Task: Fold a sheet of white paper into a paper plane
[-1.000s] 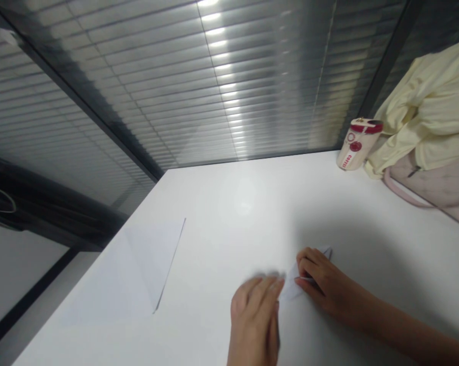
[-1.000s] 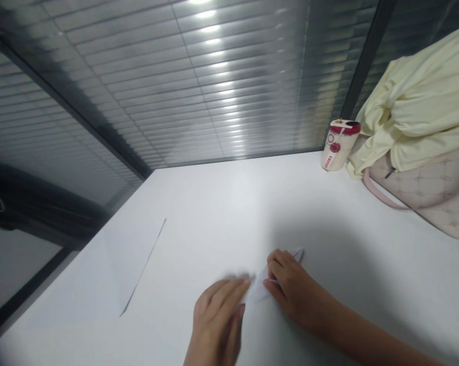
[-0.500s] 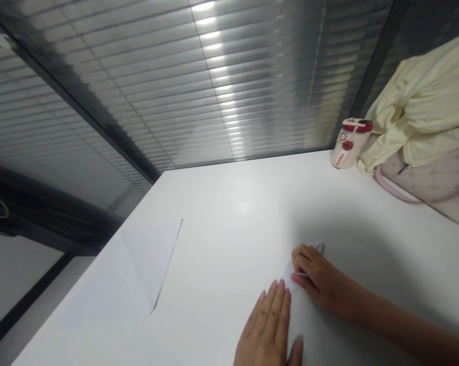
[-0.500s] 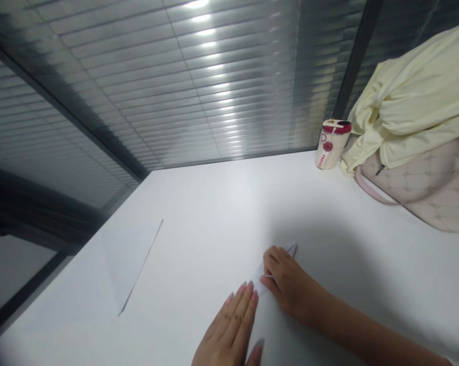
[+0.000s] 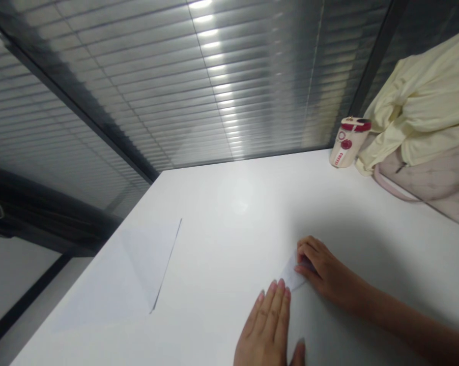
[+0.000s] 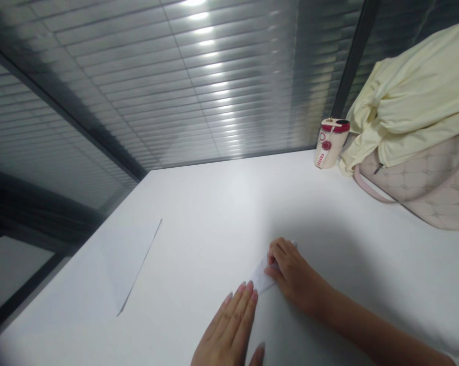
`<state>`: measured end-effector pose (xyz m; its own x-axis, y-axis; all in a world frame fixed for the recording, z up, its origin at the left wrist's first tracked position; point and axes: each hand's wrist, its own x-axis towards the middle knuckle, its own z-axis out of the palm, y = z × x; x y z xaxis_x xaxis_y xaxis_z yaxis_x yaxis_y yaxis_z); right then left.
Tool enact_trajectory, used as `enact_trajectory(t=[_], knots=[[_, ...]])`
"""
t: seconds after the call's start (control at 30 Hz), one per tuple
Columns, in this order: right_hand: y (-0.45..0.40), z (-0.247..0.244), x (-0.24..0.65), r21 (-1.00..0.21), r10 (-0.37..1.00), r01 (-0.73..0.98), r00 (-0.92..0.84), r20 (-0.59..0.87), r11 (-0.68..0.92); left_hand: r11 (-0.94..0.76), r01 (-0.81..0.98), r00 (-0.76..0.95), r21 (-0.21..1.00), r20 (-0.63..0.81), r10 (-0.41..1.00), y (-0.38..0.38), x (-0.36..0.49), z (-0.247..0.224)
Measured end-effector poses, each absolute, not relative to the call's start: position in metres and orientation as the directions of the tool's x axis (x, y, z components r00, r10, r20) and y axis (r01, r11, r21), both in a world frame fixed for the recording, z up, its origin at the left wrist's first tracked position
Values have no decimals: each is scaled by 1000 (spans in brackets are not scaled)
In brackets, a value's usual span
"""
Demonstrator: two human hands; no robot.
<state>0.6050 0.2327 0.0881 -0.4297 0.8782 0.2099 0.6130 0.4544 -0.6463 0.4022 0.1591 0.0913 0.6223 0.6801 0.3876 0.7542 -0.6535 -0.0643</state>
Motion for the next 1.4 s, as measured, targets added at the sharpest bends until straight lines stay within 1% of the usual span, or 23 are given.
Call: enact_trajectory(t=[0.1, 0.17, 0.23, 0.27, 0.3, 0.33, 0.53, 0.7, 0.87, 0.97, 1.03, 1.1, 1.2, 1.3, 1.4], knots=[[235, 83, 612, -572, 853, 637, -441, 278, 516, -656, 752, 624, -65, 389, 678, 159, 403, 94], [231, 83, 616, -498, 810, 639, -459, 365, 586, -658, 748, 637, -90, 379, 671, 160, 403, 95], [222, 88, 617, -383, 712, 603, -539, 451, 699, -660, 740, 654, -127, 366, 662, 160, 403, 95], [216, 90, 616, -319, 651, 573, -596, 470, 755, -659, 740, 656, -136, 363, 662, 161, 404, 94], [209, 93, 615, -264, 588, 530, -664, 462, 806, -656, 743, 653, -136, 365, 664, 161, 404, 94], [202, 95, 614, -239, 570, 520, -702, 428, 820, -654, 746, 648, -128, 369, 667, 161, 404, 93], [177, 86, 616, -174, 636, 613, -720, 277, 770, -638, 767, 608, -69, 397, 687, 159, 405, 94], [173, 71, 635, -133, 729, 724, -633, 259, 676, -640, 765, 610, -71, 402, 683, 159, 404, 94], [169, 72, 642, -96, 734, 740, -626, 263, 666, -639, 764, 616, -83, 387, 686, 158, 404, 93], [172, 86, 637, -106, 733, 737, -626, 266, 668, -643, 763, 612, -62, 386, 690, 158, 404, 94], [179, 98, 630, -146, 731, 723, -630, 260, 675, -647, 761, 612, -48, 384, 691, 157, 405, 95], [189, 108, 620, -210, 709, 679, -656, 259, 704, -648, 761, 608, -33, 385, 695, 157, 405, 94], [205, 110, 608, -346, 609, 523, -764, 214, 779, -655, 756, 601, 19, 377, 705, 155, 404, 92], [213, 99, 601, -424, 570, 455, -798, 197, 783, -642, 757, 568, 120, 362, 739, 154, 399, 91], [213, 90, 600, -444, 587, 463, -786, 193, 767, -536, 799, 408, 274, 408, 817, 152, 388, 94]])
